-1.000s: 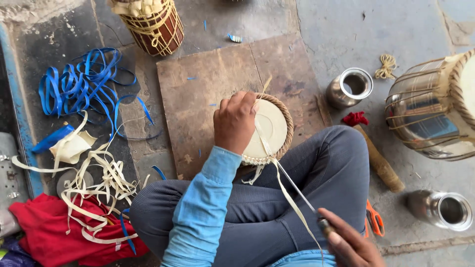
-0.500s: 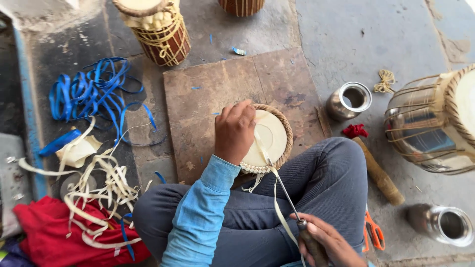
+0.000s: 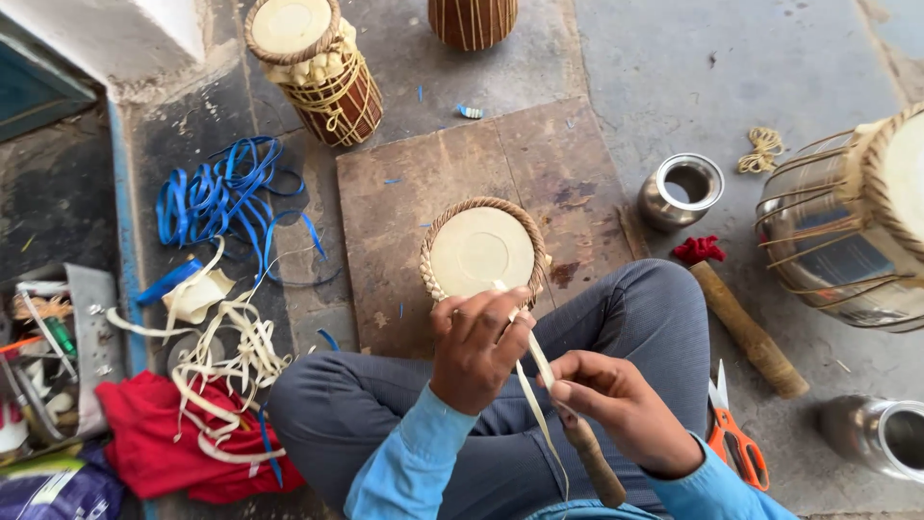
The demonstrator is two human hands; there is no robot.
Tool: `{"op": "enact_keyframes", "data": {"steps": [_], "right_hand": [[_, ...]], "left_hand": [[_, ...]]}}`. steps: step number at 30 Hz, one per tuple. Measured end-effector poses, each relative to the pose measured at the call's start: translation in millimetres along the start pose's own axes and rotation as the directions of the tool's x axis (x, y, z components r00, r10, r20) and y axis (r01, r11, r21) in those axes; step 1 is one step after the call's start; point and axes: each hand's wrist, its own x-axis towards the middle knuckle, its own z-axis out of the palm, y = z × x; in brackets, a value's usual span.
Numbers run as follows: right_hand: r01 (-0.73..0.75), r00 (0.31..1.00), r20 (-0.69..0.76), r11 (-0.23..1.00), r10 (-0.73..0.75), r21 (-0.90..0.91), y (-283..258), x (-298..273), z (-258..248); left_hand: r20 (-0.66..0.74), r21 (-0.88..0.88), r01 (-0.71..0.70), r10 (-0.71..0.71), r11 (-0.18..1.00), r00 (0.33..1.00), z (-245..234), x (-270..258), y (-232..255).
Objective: The person sits cross-legged on the floor and weaves a white strap around the rim of a drum using a metal tool to pull the strap through the existing weave. The person continues this repetitive weaving process around the drum's circumference.
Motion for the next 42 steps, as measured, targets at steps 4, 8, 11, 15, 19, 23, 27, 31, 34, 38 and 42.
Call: {"op": "enact_keyframes", "data": {"steps": [4,8,11,15,19,23,27,31,34,38,42], "right_hand": [[0.055,0.994,-0.105,0.993,-0.045,0.1,8,-15,-1],[0.165,0.98,-0.102,0.984,-0.171,-0.065,17,-23,-4],[0.353,0.927,0.002,0.868,-0.376,-0.349,20,-23,-7],[0.369,0.911,0.019,0.796,-0.411,-0.479,20,-19,-11],[0.291,0.83,-0.142,0.638,-0.539,-0.713,22,-20,-1],[0.272,0.858,-0.092,0.597,-0.506,-0.754,33,-21,3],[-0.013,0.973,-0.212,0.901,-0.088,-0.434,69,-16,3],[0.054,0.987,-0.127,0.948,-0.098,-0.314,97,-6,-9],[0.085,0.989,-0.09,0.957,-0.114,-0.278,106,-3,-16],[0.092,0.99,-0.08,0.965,-0.115,-0.245,114,-1,-19],[0.097,0.99,-0.078,0.969,-0.118,-0.229,118,0,-19]], "left_hand": [[0.057,-0.368,0.524,-0.544,0.768,0.837,-4,-23,41],[0.504,-0.673,0.695,-0.532,0.252,0.681,-6,-36,74],[0.584,-0.691,0.72,-0.536,0.066,0.61,-7,-33,82],[0.58,-0.637,0.75,-0.531,0.176,0.617,-7,-28,77],[0.201,-0.449,0.612,-0.593,0.651,0.779,10,-22,45],[-0.018,-0.304,0.542,-0.574,0.783,0.819,22,-12,-7],[-0.024,-0.328,0.571,-0.611,0.752,0.791,36,-15,-15],[-0.069,-0.302,0.566,-0.61,0.767,0.79,43,-23,-20],[-0.072,-0.289,0.578,-0.62,0.763,0.782,47,-24,-23],[-0.086,-0.273,0.56,-0.6,0.782,0.796,53,-25,-21],[-0.077,-0.293,0.561,-0.604,0.774,0.793,57,-24,-18]]}}
